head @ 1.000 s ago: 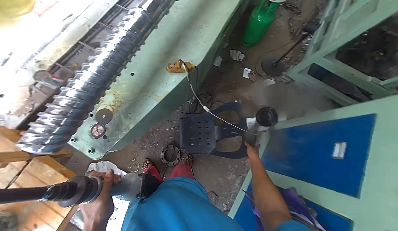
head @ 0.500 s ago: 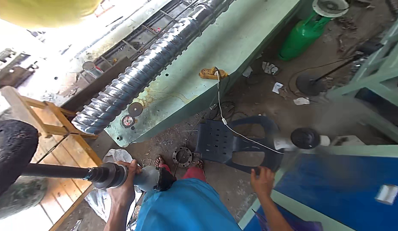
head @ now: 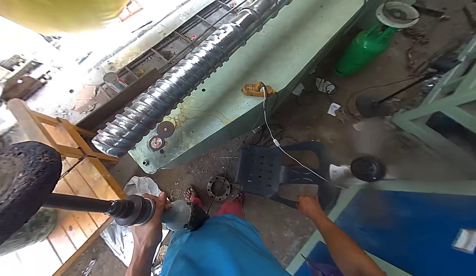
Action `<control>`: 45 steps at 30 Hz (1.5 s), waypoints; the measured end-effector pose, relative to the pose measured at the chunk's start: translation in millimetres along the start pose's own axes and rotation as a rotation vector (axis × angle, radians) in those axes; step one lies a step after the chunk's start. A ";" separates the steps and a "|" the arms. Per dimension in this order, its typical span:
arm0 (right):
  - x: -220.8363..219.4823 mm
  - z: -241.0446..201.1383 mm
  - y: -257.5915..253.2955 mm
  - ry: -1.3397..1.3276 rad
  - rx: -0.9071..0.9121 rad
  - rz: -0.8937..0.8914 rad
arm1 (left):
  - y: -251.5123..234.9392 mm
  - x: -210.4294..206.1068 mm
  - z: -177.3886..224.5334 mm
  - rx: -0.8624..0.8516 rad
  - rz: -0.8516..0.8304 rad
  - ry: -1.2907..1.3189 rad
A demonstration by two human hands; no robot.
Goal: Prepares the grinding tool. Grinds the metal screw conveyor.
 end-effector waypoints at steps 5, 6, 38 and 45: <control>19.9 -24.1 23.0 -0.131 0.034 0.008 | 12.7 6.2 3.2 0.040 0.012 -0.005; 25.6 -28.2 31.7 -0.194 0.035 0.022 | 12.5 4.8 3.5 0.067 -0.020 0.014; -106.6 -237.5 119.3 -1.078 0.087 0.074 | -101.6 38.7 -32.2 0.133 -0.407 0.163; -105.5 -424.5 210.2 -1.274 0.062 0.171 | -167.2 83.9 -50.5 0.173 -0.771 0.299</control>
Point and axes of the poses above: each hand's wrist, its own y-axis away from the middle knuckle, its own x-axis out of the back of the hand, z = x × y, the point moved 1 cm from there along -y, towards the middle knuckle, and after that the axes turned 7 degrees about -z, right-handed, at the moved point
